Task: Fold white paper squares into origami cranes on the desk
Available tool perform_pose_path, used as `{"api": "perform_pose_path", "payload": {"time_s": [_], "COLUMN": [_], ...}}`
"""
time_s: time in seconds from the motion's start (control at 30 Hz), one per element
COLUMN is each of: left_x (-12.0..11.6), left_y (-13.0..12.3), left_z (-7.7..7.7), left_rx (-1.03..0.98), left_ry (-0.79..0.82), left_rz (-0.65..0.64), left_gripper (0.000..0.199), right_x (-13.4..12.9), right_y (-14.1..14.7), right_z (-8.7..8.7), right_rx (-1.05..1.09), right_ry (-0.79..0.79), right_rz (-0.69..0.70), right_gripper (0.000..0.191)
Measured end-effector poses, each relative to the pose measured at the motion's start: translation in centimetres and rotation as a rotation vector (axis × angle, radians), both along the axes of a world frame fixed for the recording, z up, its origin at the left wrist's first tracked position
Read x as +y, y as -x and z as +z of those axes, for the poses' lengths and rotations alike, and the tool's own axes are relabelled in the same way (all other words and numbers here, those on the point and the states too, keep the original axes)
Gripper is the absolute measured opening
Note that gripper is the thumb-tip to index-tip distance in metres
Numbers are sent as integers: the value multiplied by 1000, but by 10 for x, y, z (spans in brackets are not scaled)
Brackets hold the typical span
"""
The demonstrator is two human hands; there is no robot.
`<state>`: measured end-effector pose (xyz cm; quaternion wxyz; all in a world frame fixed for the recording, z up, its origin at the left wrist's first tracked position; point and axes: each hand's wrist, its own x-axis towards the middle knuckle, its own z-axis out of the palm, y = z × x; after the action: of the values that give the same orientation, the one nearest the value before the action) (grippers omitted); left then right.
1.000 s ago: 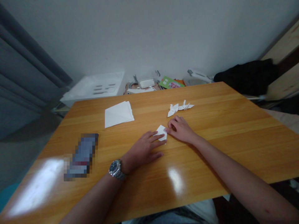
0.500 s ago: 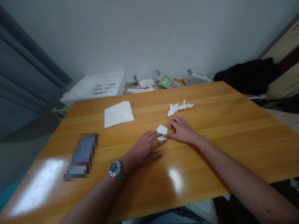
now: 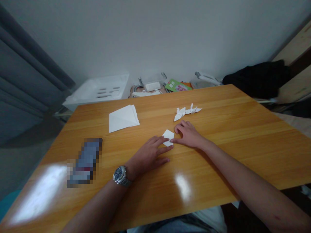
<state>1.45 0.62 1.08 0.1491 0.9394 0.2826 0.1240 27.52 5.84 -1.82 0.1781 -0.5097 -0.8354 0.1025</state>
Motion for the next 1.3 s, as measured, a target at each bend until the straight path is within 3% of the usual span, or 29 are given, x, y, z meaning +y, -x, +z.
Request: {"api": "perform_pose_path", "payload": {"time_s": [0.4,1.0,1.3], "left_x": [1,0,-1], "left_y": [0,-1,-3], "left_z": [-5,-6,-5], "left_rx": [21,25,80], "left_ry": [4,-11,-50], "left_rz": [-10,8,106], "left_gripper": [50,53,56], "right_x": [3,0,-1], "right_y": [1,1,0], "right_z": [-2,-1,5], "right_rx": [7,42,147], "right_ry": [-55,-67,-38], "right_rz": [-41,-28,47], "right_gripper": [22,22,19]}}
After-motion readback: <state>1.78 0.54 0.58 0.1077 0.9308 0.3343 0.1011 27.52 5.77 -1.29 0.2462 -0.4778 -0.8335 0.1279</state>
